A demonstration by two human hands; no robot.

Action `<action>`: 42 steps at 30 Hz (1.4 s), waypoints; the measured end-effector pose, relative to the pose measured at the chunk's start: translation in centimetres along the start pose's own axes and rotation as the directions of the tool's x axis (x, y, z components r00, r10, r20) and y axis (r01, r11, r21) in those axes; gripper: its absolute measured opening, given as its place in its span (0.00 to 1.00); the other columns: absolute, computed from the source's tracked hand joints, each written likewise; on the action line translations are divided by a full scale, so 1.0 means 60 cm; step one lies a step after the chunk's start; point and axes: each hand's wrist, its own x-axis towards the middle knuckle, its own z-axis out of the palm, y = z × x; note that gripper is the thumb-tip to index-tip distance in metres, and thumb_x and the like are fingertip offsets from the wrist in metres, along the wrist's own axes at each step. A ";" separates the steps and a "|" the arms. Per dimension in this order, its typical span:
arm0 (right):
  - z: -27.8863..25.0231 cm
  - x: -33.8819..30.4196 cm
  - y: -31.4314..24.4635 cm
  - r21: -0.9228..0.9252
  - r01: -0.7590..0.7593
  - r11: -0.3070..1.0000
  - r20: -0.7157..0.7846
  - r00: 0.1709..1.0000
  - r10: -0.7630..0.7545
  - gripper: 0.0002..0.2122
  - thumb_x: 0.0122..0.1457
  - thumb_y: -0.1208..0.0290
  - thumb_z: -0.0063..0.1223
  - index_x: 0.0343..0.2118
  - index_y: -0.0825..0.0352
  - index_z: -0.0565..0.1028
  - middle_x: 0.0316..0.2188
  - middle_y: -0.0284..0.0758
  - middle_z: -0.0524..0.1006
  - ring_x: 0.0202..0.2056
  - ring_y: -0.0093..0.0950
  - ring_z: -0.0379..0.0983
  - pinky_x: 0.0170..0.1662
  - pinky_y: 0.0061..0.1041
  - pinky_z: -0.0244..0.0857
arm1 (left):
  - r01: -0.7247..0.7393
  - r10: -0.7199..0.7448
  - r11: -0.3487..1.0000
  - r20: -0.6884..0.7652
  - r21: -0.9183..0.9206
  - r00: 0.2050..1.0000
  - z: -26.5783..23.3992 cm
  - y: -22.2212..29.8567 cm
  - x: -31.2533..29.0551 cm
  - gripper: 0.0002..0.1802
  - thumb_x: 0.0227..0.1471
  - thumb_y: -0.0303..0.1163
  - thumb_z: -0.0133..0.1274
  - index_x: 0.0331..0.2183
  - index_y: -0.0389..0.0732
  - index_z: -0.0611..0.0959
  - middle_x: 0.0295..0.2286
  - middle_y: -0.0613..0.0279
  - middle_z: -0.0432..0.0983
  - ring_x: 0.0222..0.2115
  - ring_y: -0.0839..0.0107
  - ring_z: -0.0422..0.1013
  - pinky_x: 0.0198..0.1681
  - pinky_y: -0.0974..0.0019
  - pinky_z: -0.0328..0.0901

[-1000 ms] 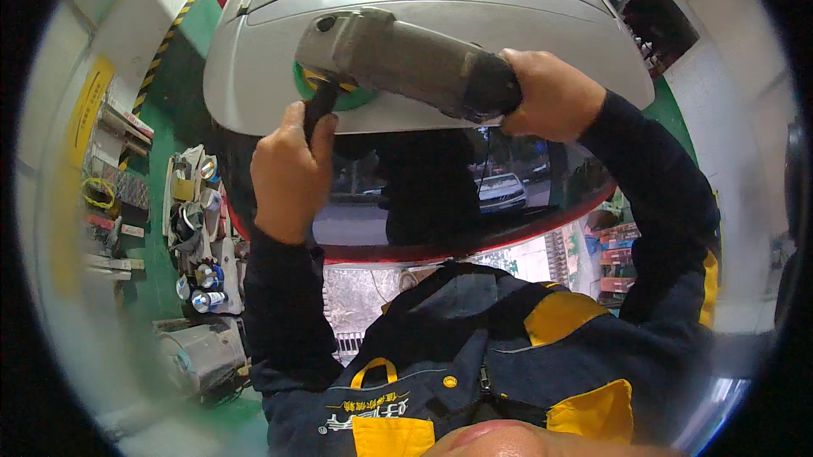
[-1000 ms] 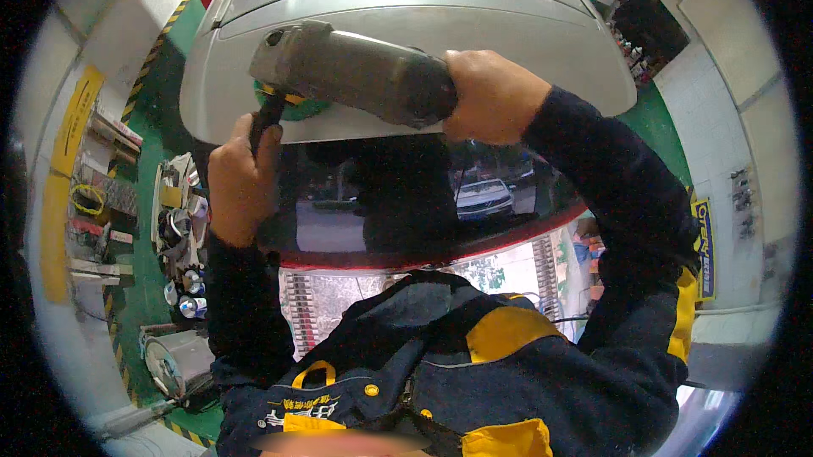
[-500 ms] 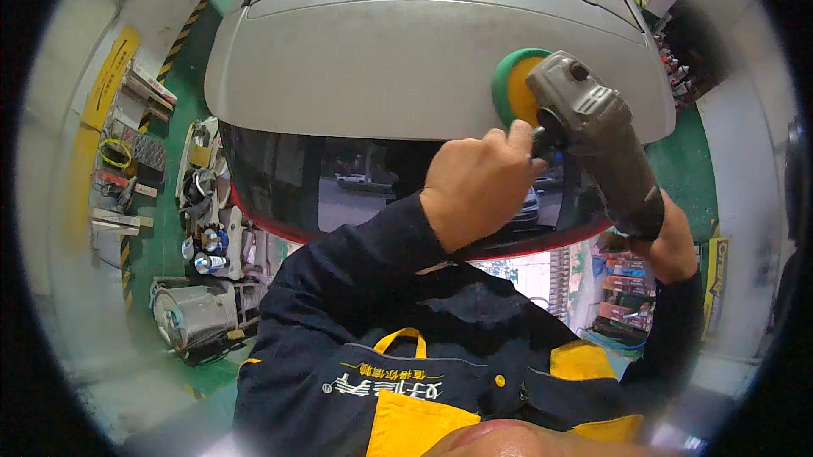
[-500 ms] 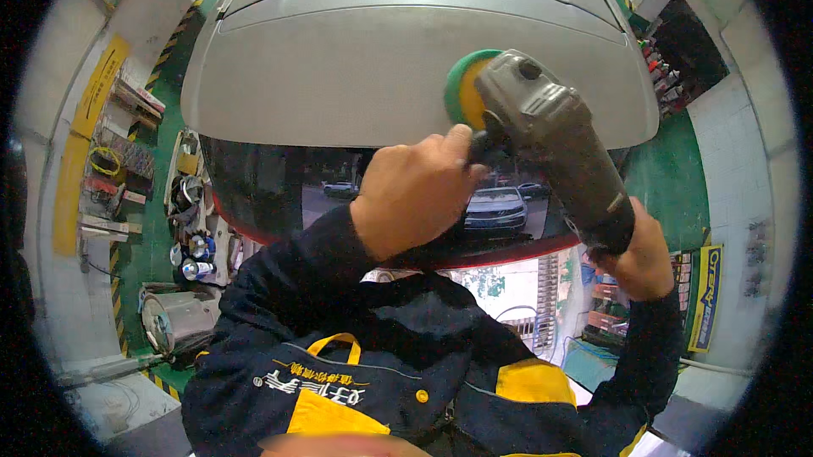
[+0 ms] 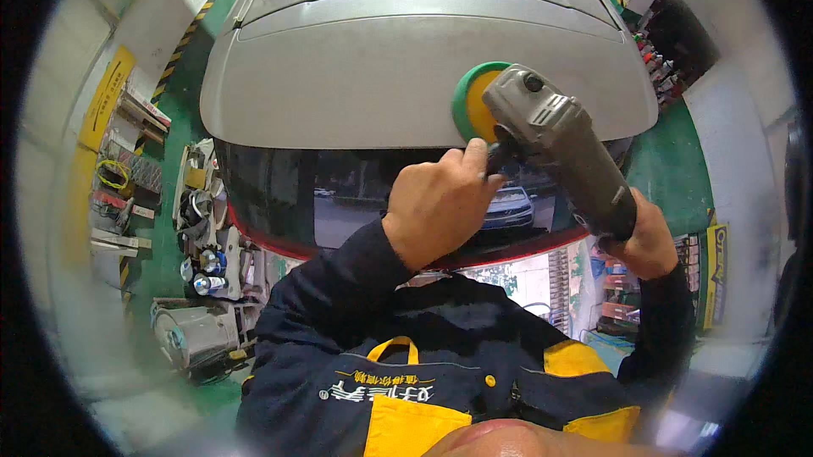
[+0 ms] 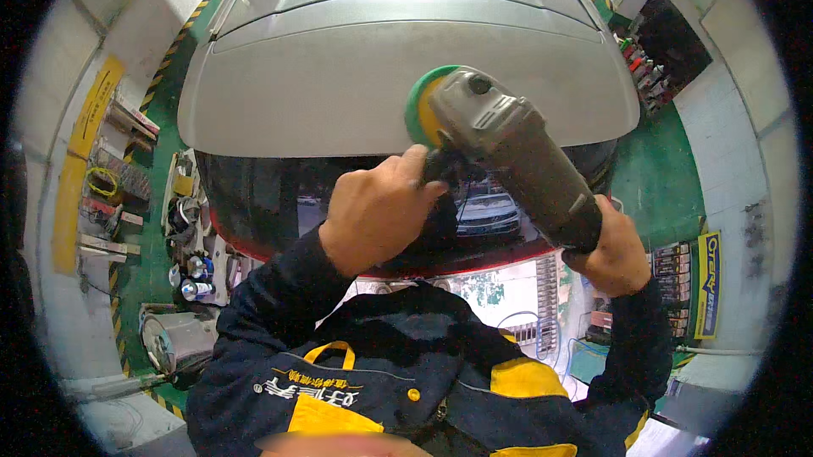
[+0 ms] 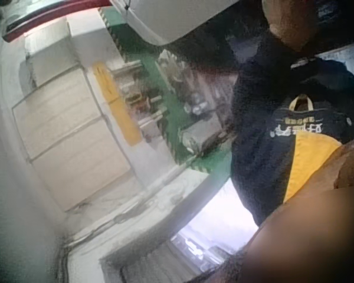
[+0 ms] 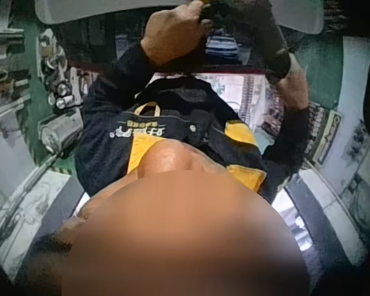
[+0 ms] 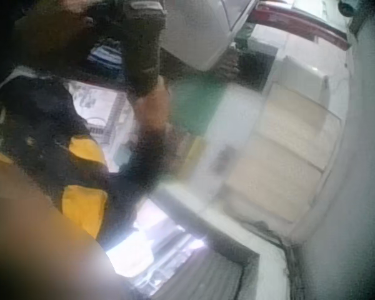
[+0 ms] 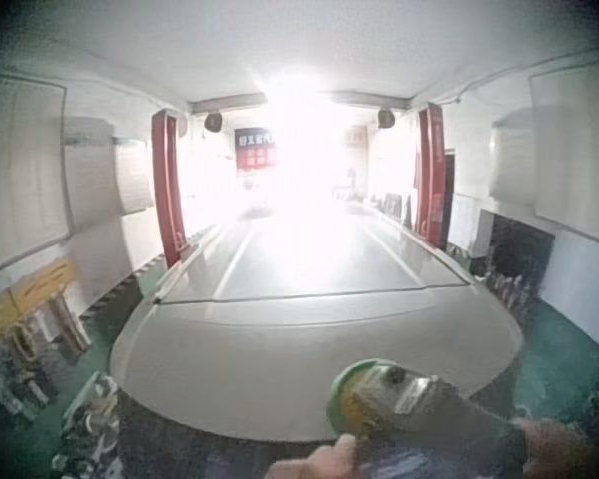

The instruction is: The person uses a handheld electric polisher with a green and yellow pad to polish the rear trunk lid of a white car. They move the tool in overlapping circular and linear motions across the surface, covering the area from the center toward the edges and back.

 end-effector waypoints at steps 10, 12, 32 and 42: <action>0.096 0.087 -0.174 -0.045 0.258 0.965 0.137 0.958 -0.250 0.25 0.50 0.69 0.73 0.48 0.71 0.74 0.39 0.55 0.84 0.44 0.56 0.84 0.49 0.46 0.78 | 0.180 -0.181 0.983 -0.171 -0.024 0.969 -0.114 -0.146 -0.148 0.21 0.61 0.38 0.66 0.50 0.36 0.82 0.32 0.44 0.85 0.31 0.43 0.83 0.31 0.50 0.77; 0.121 0.110 -0.218 -0.110 0.337 0.935 0.152 0.935 -0.319 0.25 0.51 0.67 0.73 0.48 0.72 0.73 0.38 0.55 0.84 0.43 0.57 0.83 0.49 0.48 0.78 | 0.231 -0.235 0.972 -0.183 -0.042 0.955 -0.138 -0.182 -0.175 0.21 0.61 0.37 0.66 0.51 0.36 0.82 0.34 0.43 0.86 0.33 0.40 0.83 0.33 0.48 0.77; 0.194 0.240 -0.434 -0.293 0.321 0.900 0.229 0.938 -0.260 0.25 0.50 0.63 0.71 0.46 0.74 0.76 0.41 0.56 0.85 0.47 0.55 0.83 0.50 0.47 0.78 | 0.378 -0.369 0.926 -0.251 -0.013 0.895 -0.238 -0.367 -0.204 0.21 0.70 0.46 0.54 0.47 0.36 0.84 0.32 0.35 0.84 0.36 0.32 0.81 0.37 0.41 0.73; 0.057 0.167 -0.188 -0.035 0.309 0.951 0.031 0.951 -0.308 0.25 0.50 0.58 0.75 0.44 0.73 0.79 0.40 0.57 0.84 0.45 0.56 0.82 0.49 0.46 0.76 | 0.166 -0.170 0.985 -0.094 -0.052 0.981 -0.121 -0.205 -0.006 0.18 0.69 0.42 0.57 0.49 0.37 0.84 0.32 0.37 0.85 0.35 0.35 0.82 0.37 0.41 0.74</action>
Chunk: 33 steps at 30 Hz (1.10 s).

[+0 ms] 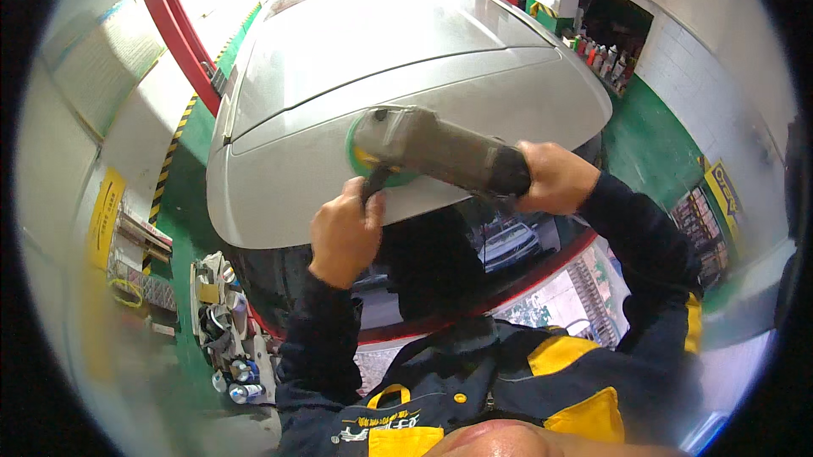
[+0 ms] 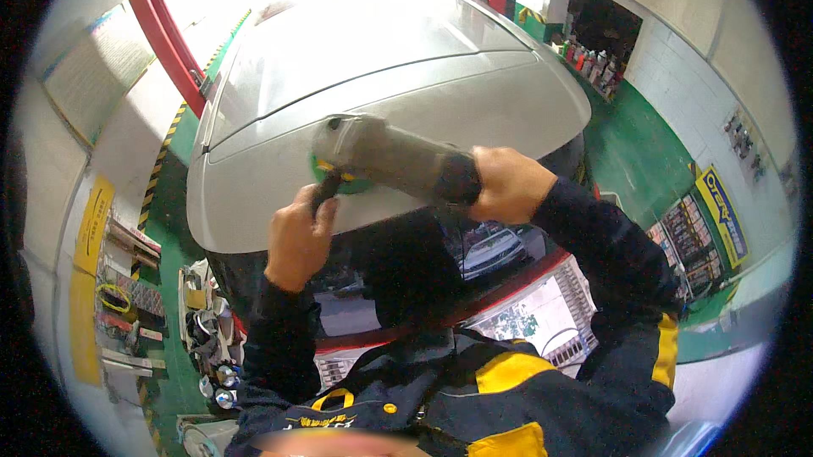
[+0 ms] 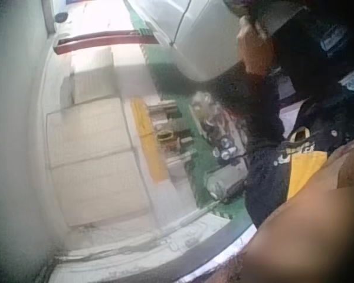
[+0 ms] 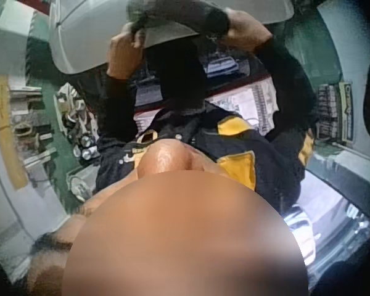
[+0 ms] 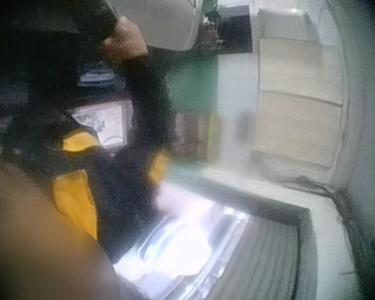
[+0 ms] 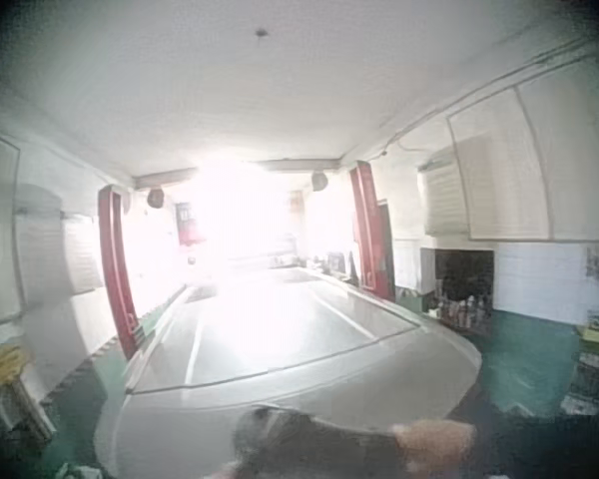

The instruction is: The person uses a handheld electric polisher with a green and yellow pad to polish the rear trunk lid of a white car. They move the tool in overlapping circular and linear motions across the surface, covering the area from the center toward the edges and back.

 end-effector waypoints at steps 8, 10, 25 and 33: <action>-0.075 -0.128 0.140 0.072 -0.253 0.965 -0.115 0.959 0.260 0.27 0.43 0.64 0.76 0.46 0.71 0.80 0.40 0.51 0.85 0.43 0.53 0.82 0.49 0.43 0.75 | -0.146 0.147 0.989 0.221 -0.021 0.964 0.118 0.162 0.117 0.19 0.68 0.45 0.55 0.44 0.36 0.82 0.29 0.39 0.85 0.34 0.37 0.83 0.38 0.40 0.77; -0.096 -0.152 0.160 0.080 -0.320 0.944 -0.104 0.939 0.327 0.26 0.42 0.66 0.76 0.46 0.71 0.80 0.40 0.50 0.85 0.42 0.51 0.82 0.49 0.42 0.75 | -0.190 0.191 0.981 0.245 -0.031 0.950 0.143 0.194 0.135 0.19 0.69 0.44 0.55 0.43 0.36 0.82 0.27 0.39 0.84 0.31 0.40 0.83 0.37 0.41 0.77; -0.065 -0.055 0.103 0.051 -0.160 0.986 -0.071 0.984 0.163 0.24 0.41 0.74 0.74 0.45 0.71 0.80 0.37 0.45 0.85 0.39 0.44 0.83 0.48 0.37 0.75 | -0.089 0.082 0.996 0.186 0.028 0.979 0.077 0.106 0.105 0.21 0.69 0.46 0.55 0.44 0.35 0.82 0.27 0.42 0.85 0.30 0.42 0.84 0.38 0.43 0.78; 0.000 0.140 -0.050 0.083 -0.092 0.992 0.128 0.988 0.081 0.20 0.44 0.73 0.72 0.41 0.71 0.79 0.25 0.39 0.81 0.23 0.33 0.79 0.30 0.34 0.75 | 0.035 -0.036 0.999 -0.011 -0.002 0.999 -0.043 -0.100 0.065 0.19 0.68 0.44 0.58 0.42 0.35 0.83 0.29 0.36 0.84 0.35 0.35 0.82 0.40 0.38 0.75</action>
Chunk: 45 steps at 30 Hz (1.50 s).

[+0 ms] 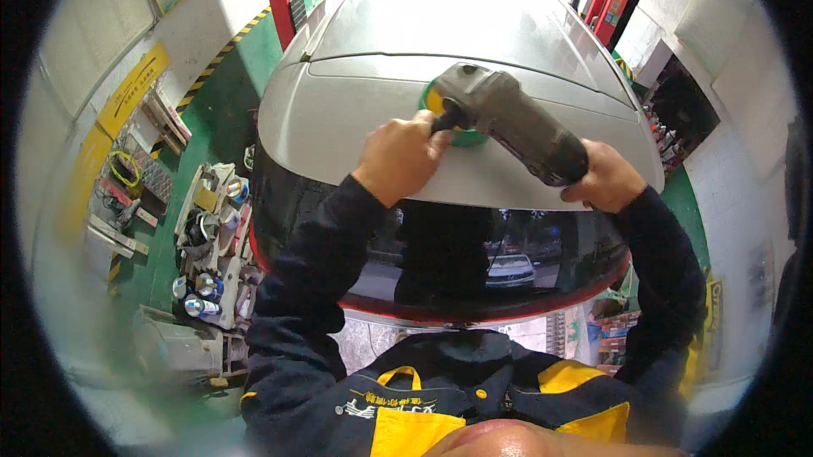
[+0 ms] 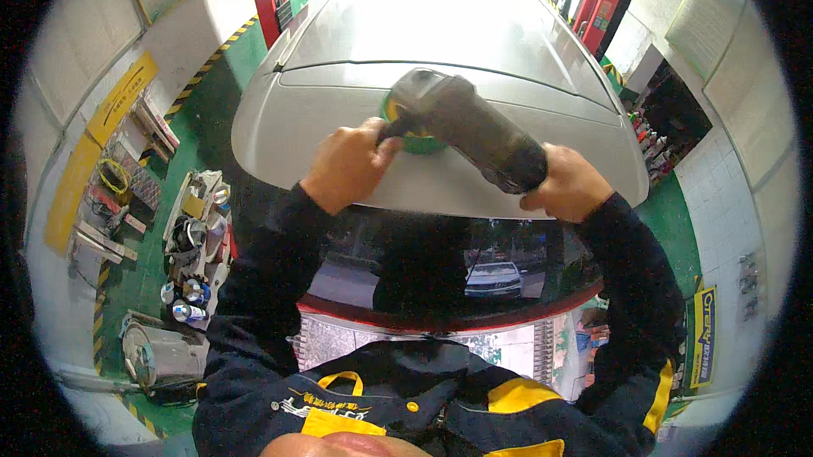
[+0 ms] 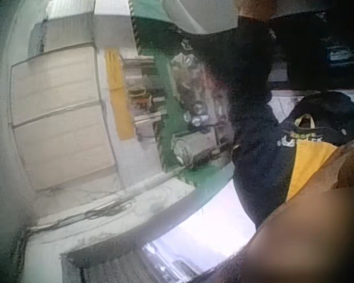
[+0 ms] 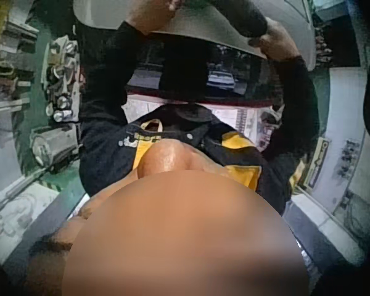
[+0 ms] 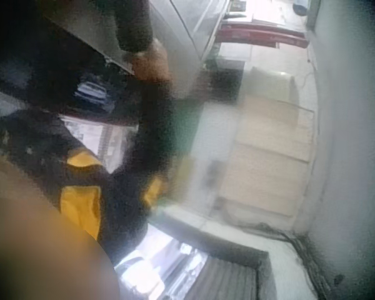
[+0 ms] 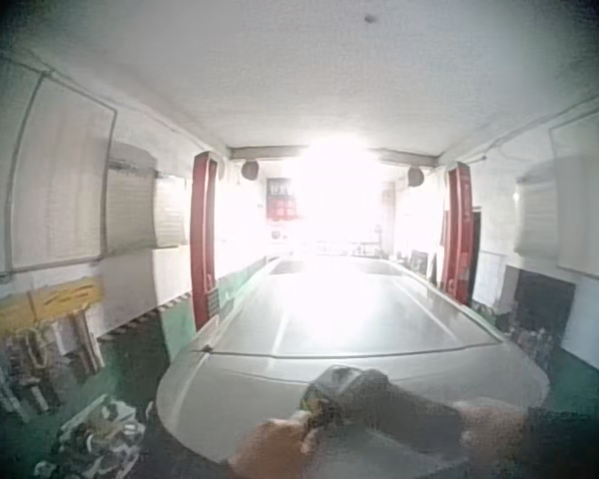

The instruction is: The person uses a handheld electric polisher with a green and yellow pad to polish the rear trunk lid of a white car. They move the tool in overlapping circular and linear motions across the surface, covering the area from the center toward the edges and back.

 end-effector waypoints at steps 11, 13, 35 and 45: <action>0.103 0.272 -0.250 -0.316 0.016 0.949 0.143 0.989 0.031 0.18 0.47 0.71 0.73 0.41 0.73 0.84 0.24 0.39 0.82 0.21 0.30 0.80 0.26 0.33 0.76 | 0.112 -0.097 0.989 -0.151 0.092 0.984 -0.157 -0.283 -0.002 0.26 0.69 0.51 0.55 0.43 0.34 0.86 0.32 0.34 0.84 0.39 0.32 0.81 0.45 0.36 0.73; 0.121 0.323 -0.284 -0.315 0.056 0.947 0.155 0.988 -0.006 0.16 0.48 0.69 0.73 0.36 0.75 0.84 0.22 0.38 0.81 0.18 0.29 0.79 0.22 0.31 0.74 | 0.091 -0.074 0.991 -0.168 0.100 0.983 -0.179 -0.336 0.017 0.26 0.69 0.51 0.55 0.44 0.35 0.86 0.33 0.33 0.84 0.41 0.32 0.80 0.47 0.36 0.73; -0.034 0.319 -0.198 -0.330 -0.124 0.936 0.094 0.982 0.164 0.17 0.45 0.74 0.74 0.36 0.79 0.84 0.25 0.42 0.82 0.20 0.32 0.80 0.22 0.30 0.76 | -0.110 0.091 0.971 0.097 0.212 0.991 -0.089 -0.263 0.216 0.33 0.73 0.55 0.48 0.47 0.32 0.88 0.40 0.35 0.86 0.44 0.39 0.81 0.52 0.43 0.72; -0.065 0.333 -0.076 -0.317 -0.133 0.939 0.027 0.989 0.149 0.11 0.50 0.71 0.70 0.31 0.75 0.84 0.23 0.40 0.81 0.22 0.32 0.80 0.22 0.33 0.74 | -0.243 0.257 0.966 0.195 -0.091 0.947 0.008 -0.319 0.355 0.27 0.76 0.52 0.49 0.52 0.38 0.87 0.24 0.62 0.76 0.23 0.72 0.73 0.30 0.60 0.71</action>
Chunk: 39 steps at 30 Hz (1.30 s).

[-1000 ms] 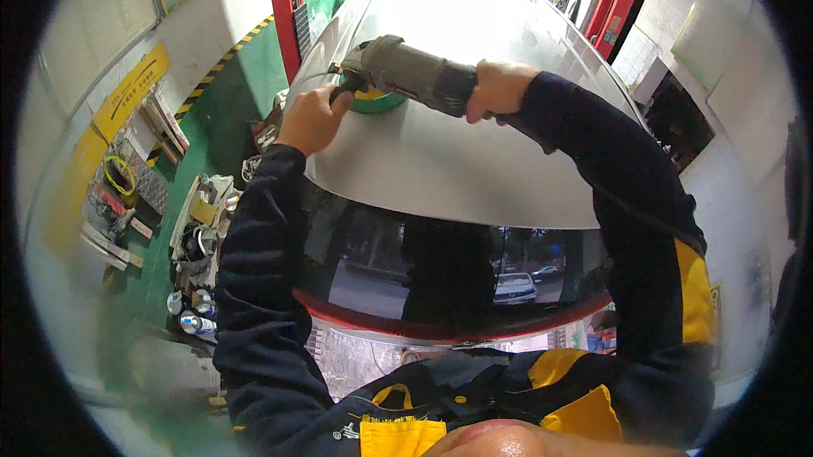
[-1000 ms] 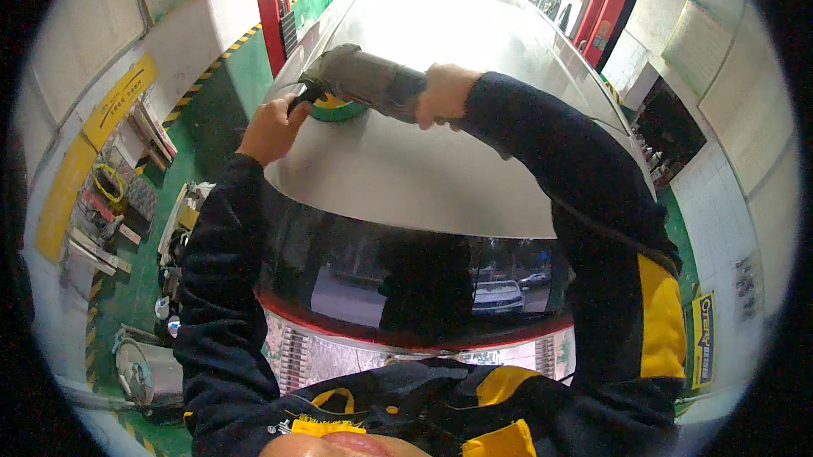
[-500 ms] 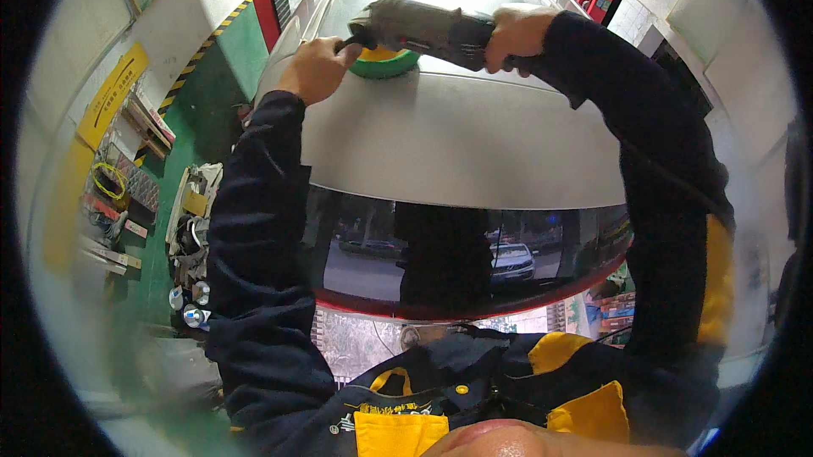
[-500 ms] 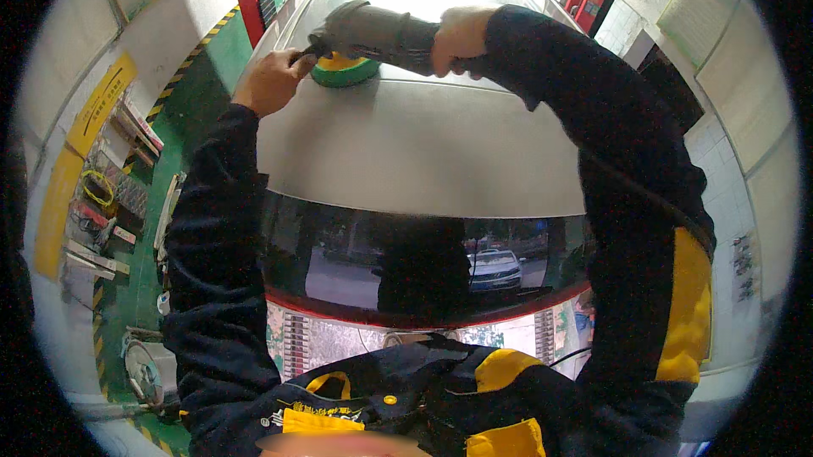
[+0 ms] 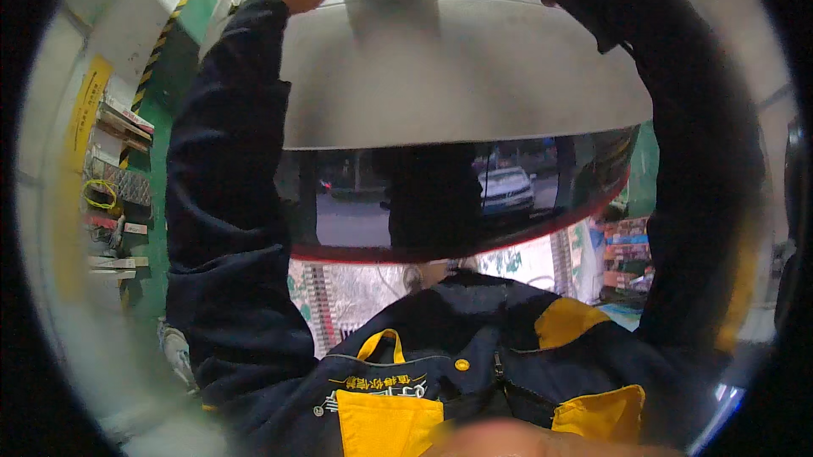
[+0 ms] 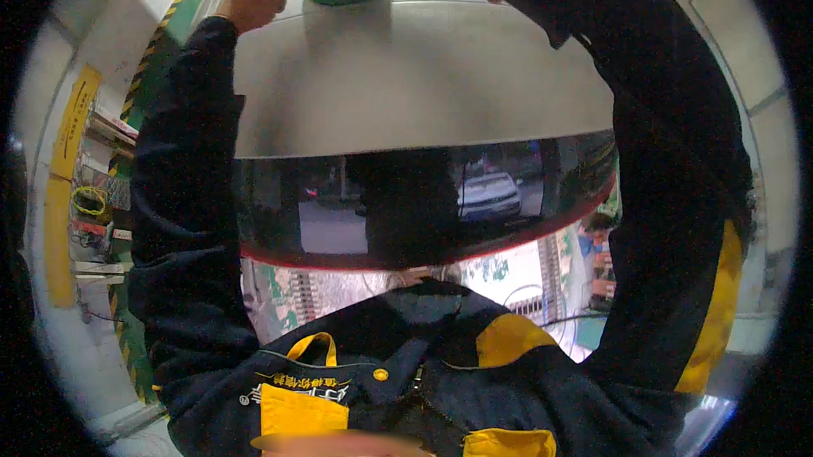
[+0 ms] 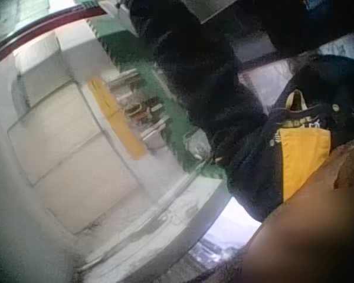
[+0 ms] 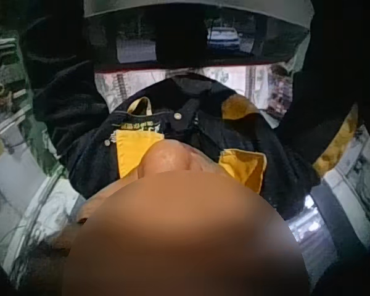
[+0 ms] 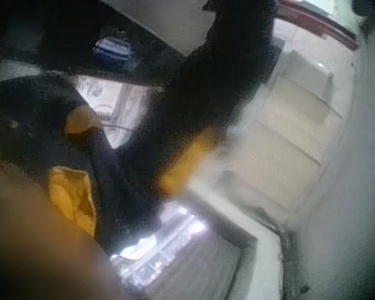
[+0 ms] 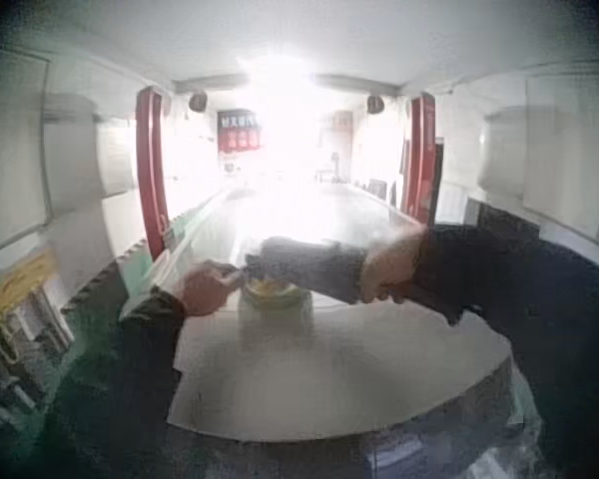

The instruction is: The person uses a handheld electric polisher with a green and yellow pad to polish the rear trunk lid of a white car. They move the tool in overlapping circular and linear motions across the surface, covering the area from the center toward the edges and back.

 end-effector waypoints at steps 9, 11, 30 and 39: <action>0.017 0.083 -0.048 0.056 0.046 0.997 0.117 0.992 -0.052 0.12 0.53 0.68 0.71 0.38 0.70 0.85 0.27 0.36 0.81 0.27 0.31 0.79 0.29 0.32 0.75 | 0.120 -0.114 0.936 -0.039 0.331 0.993 -0.070 -0.108 -0.076 0.21 0.64 0.26 0.57 0.58 0.43 0.83 0.32 0.54 0.81 0.27 0.58 0.77 0.32 0.53 0.74; 0.016 0.076 -0.063 0.054 0.032 0.998 0.123 0.992 -0.038 0.13 0.54 0.68 0.71 0.39 0.69 0.86 0.28 0.36 0.81 0.28 0.30 0.79 0.30 0.32 0.75 | -0.366 0.479 0.599 0.047 0.712 0.876 -0.058 -0.084 -0.084 0.23 0.59 0.24 0.56 0.56 0.46 0.84 0.33 0.51 0.82 0.33 0.49 0.81 0.36 0.47 0.76; 0.051 0.116 -0.104 0.060 0.015 0.998 0.177 0.984 -0.025 0.11 0.54 0.69 0.73 0.38 0.69 0.86 0.29 0.38 0.82 0.27 0.30 0.80 0.30 0.33 0.77 | -0.003 0.038 0.965 -0.129 0.262 0.991 -0.111 -0.140 -0.153 0.29 0.70 0.56 0.56 0.54 0.41 0.85 0.19 0.67 0.71 0.17 0.77 0.67 0.21 0.66 0.62; 0.074 0.160 -0.139 0.050 0.048 0.998 0.214 0.975 -0.058 0.11 0.54 0.70 0.73 0.38 0.68 0.86 0.29 0.38 0.82 0.27 0.30 0.80 0.29 0.33 0.77 | 0.508 -0.528 0.843 -0.092 -0.179 0.844 -0.152 -0.180 -0.253 0.34 0.66 0.67 0.57 0.53 0.45 0.86 0.20 0.76 0.68 0.16 0.82 0.61 0.19 0.70 0.56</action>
